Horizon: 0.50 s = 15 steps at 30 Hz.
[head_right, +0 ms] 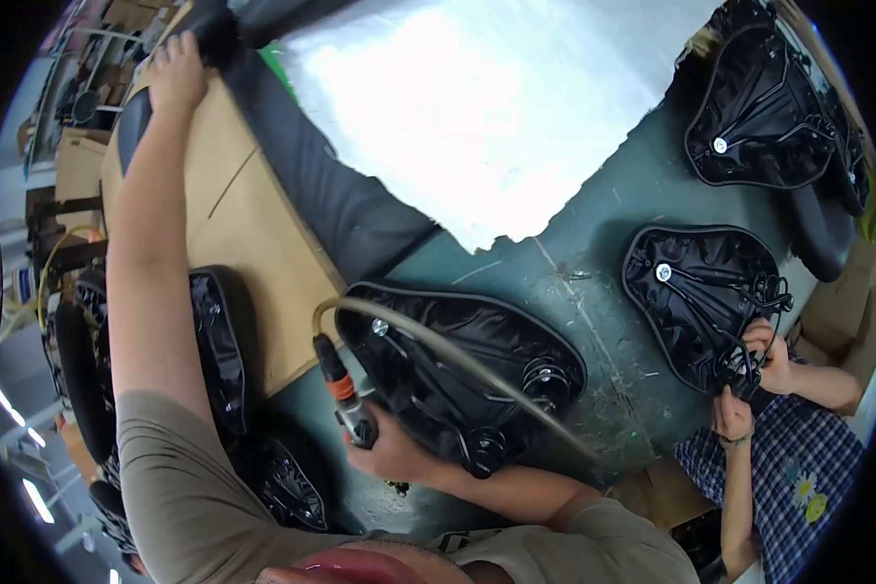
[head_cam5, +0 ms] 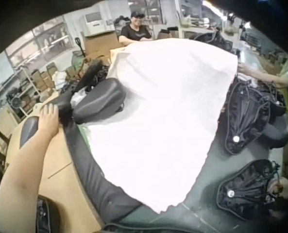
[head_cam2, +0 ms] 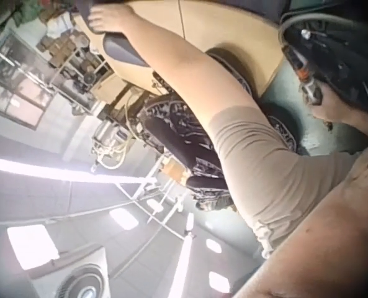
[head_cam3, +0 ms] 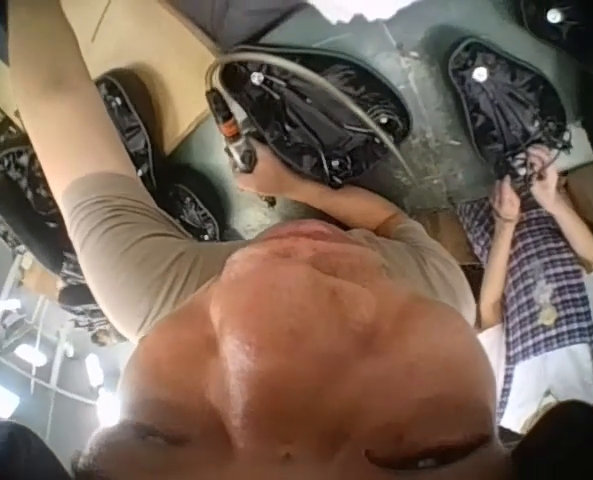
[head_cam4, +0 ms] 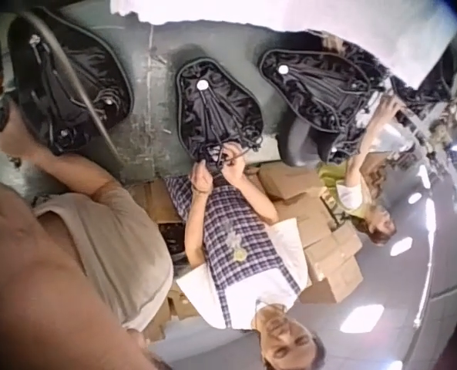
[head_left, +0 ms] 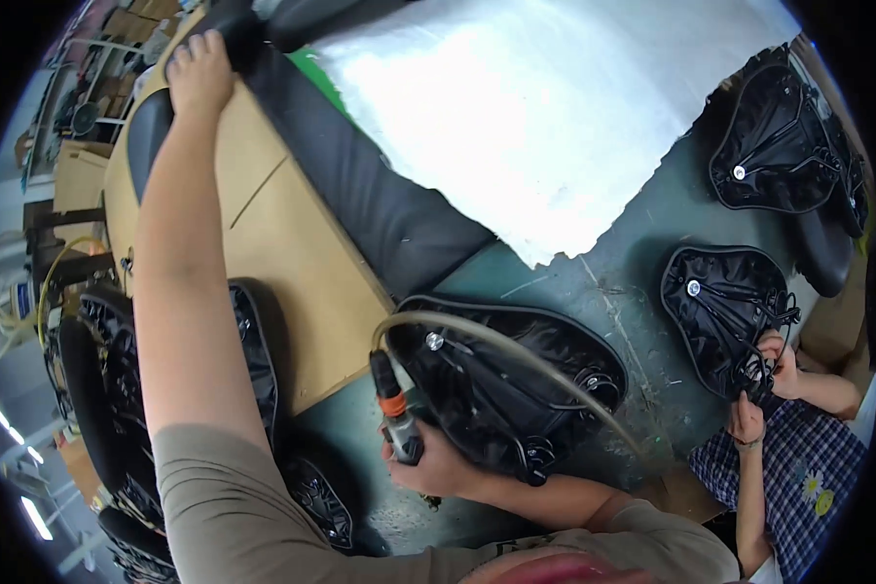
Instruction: Assemble bicycle seat components using a pneumatic screwdriver on a production line.
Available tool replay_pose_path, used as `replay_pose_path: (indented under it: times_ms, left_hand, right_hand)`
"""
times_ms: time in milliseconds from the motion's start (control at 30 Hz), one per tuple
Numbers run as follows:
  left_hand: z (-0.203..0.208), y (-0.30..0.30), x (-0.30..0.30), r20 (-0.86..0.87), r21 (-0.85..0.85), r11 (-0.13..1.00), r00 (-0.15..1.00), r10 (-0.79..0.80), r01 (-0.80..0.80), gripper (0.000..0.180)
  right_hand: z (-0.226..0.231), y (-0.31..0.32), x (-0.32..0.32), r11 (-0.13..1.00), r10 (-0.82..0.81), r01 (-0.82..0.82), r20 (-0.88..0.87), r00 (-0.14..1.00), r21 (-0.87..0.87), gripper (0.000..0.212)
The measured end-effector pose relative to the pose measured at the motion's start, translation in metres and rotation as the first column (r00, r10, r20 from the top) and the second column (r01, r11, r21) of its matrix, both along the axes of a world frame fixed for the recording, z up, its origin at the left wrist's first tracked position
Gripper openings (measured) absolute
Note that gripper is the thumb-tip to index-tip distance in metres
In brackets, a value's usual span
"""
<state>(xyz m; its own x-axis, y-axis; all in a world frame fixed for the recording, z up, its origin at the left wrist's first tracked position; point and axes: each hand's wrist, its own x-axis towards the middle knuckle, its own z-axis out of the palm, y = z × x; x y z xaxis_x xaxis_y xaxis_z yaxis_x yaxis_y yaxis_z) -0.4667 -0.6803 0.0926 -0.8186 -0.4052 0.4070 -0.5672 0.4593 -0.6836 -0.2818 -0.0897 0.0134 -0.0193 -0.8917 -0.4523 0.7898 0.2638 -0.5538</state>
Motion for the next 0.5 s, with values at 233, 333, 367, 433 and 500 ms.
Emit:
replay_pose_path:
  times_ms: [233, 333, 367, 433, 500]
  left_hand:
    - [0.014, -0.037, -0.026, 0.078, 0.056, 0.985, 0.985, 0.156, -0.160, 0.054]
    - [0.033, -0.038, -0.020, 0.110, 0.114, 0.983, 0.985, 0.130, -0.142, 0.051]
    - [0.047, -0.037, -0.022, 0.092, 0.222, 0.962, 0.986, 0.140, -0.157, 0.058]
    - [0.076, -0.025, -0.026, 0.073, 0.314, 0.938, 0.989, 0.130, -0.146, 0.061]
    - [0.096, 0.016, -0.045, -0.018, 0.316, 0.943, 0.993, 0.120, -0.109, 0.057]
  right_hand:
    - [0.002, 0.000, 0.001, 1.000, 0.011, -0.011, 0.070, 0.998, 0.009, 0.046]
    - [0.000, 0.000, 0.007, 0.999, -0.032, 0.034, 0.075, 0.997, -0.018, 0.046]
    - [-0.001, 0.000, 0.007, 0.999, -0.030, 0.032, 0.077, 0.997, -0.027, 0.046]
    - [-0.002, -0.002, 0.004, 0.999, 0.013, -0.015, -0.059, 0.998, -0.043, 0.045]
    - [-0.006, -0.002, 0.001, 0.999, -0.018, 0.016, -0.070, 0.997, -0.030, 0.043]
